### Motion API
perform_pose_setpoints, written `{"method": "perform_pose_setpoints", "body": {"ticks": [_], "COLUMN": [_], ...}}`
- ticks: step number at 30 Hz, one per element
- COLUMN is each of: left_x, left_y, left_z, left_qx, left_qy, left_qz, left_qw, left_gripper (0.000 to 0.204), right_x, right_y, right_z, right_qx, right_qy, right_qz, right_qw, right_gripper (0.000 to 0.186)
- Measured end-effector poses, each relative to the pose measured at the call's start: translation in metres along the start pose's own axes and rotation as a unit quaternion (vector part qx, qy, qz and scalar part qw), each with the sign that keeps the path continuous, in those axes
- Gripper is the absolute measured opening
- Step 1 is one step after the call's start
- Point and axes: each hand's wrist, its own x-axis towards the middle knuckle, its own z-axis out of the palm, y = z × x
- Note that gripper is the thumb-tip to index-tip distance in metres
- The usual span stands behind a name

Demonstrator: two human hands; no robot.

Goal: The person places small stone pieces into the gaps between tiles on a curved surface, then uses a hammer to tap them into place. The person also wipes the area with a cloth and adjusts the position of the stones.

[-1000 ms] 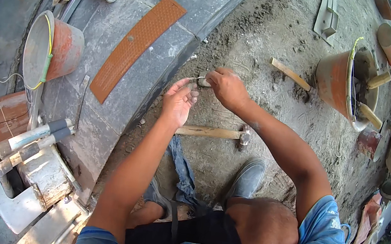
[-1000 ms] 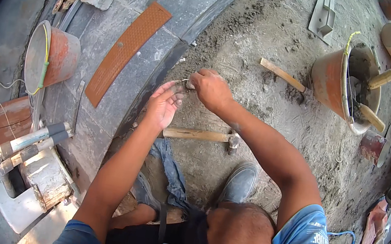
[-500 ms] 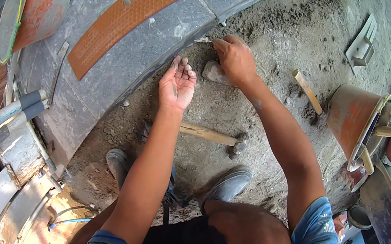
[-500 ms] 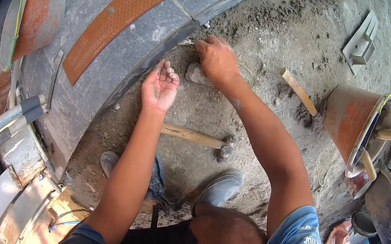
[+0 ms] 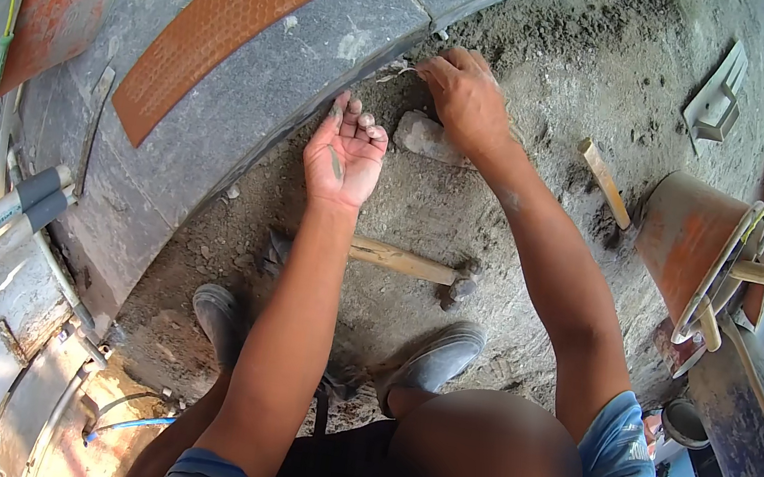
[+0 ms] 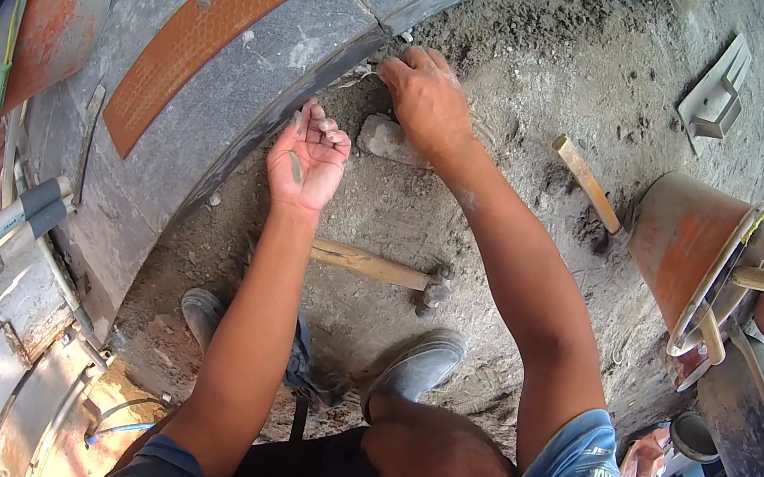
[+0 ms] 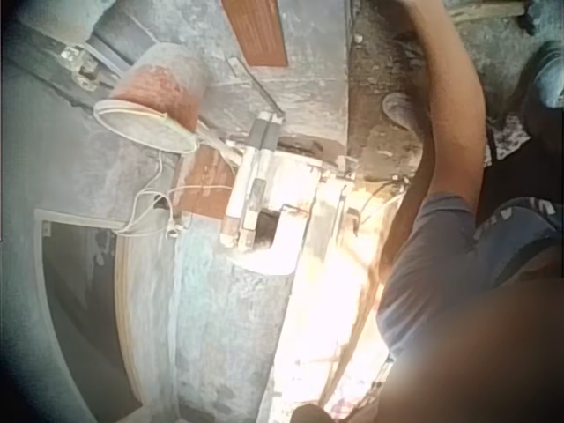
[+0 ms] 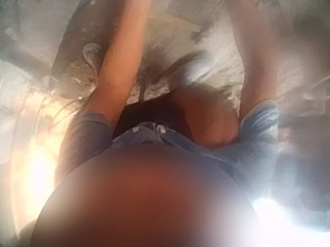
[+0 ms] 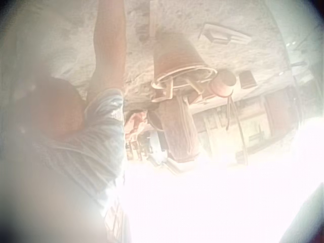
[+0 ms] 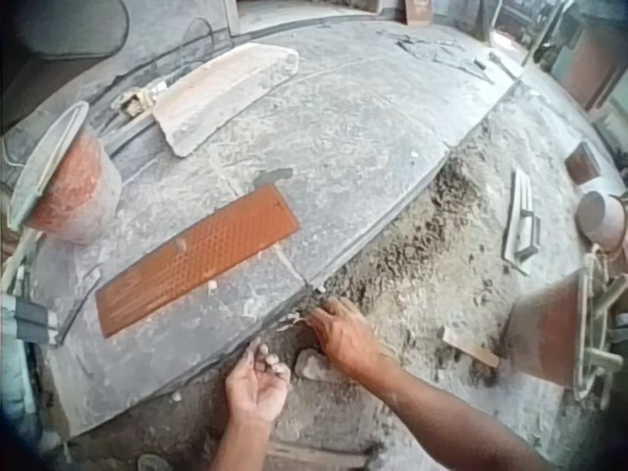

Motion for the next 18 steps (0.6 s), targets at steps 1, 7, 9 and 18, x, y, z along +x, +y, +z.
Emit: {"method": "perform_pose_setpoints", "body": {"ticks": [1, 7, 9, 18], "left_x": [0.000, 0.000, 0.000, -0.001], "left_y": [0.000, -0.001, -0.001, -0.001], "left_z": [0.000, 0.002, 0.002, 0.000], "left_qx": [-0.002, -0.015, -0.006, 0.005], "left_qy": [0.001, 0.002, 0.014, 0.005], "left_qz": [0.000, -0.002, -0.004, -0.016], "left_qw": [1.000, 1.000, 1.000, 1.000], "left_gripper": [0.025, 0.022, 0.021, 0.021], "right_x": [0.001, 0.005, 0.006, 0.011], "right_y": [0.001, -0.002, -0.003, -0.004], "right_z": [0.003, 0.015, 0.016, 0.020], "right_qx": [-0.005, -0.027, -0.036, -0.028], "right_qy": [0.024, 0.056, 0.057, 0.046], "right_qz": [-0.018, -0.038, -0.039, -0.015], "right_qw": [1.000, 0.997, 0.997, 0.998], "right_gripper": [0.014, 0.012, 0.011, 0.013]}}
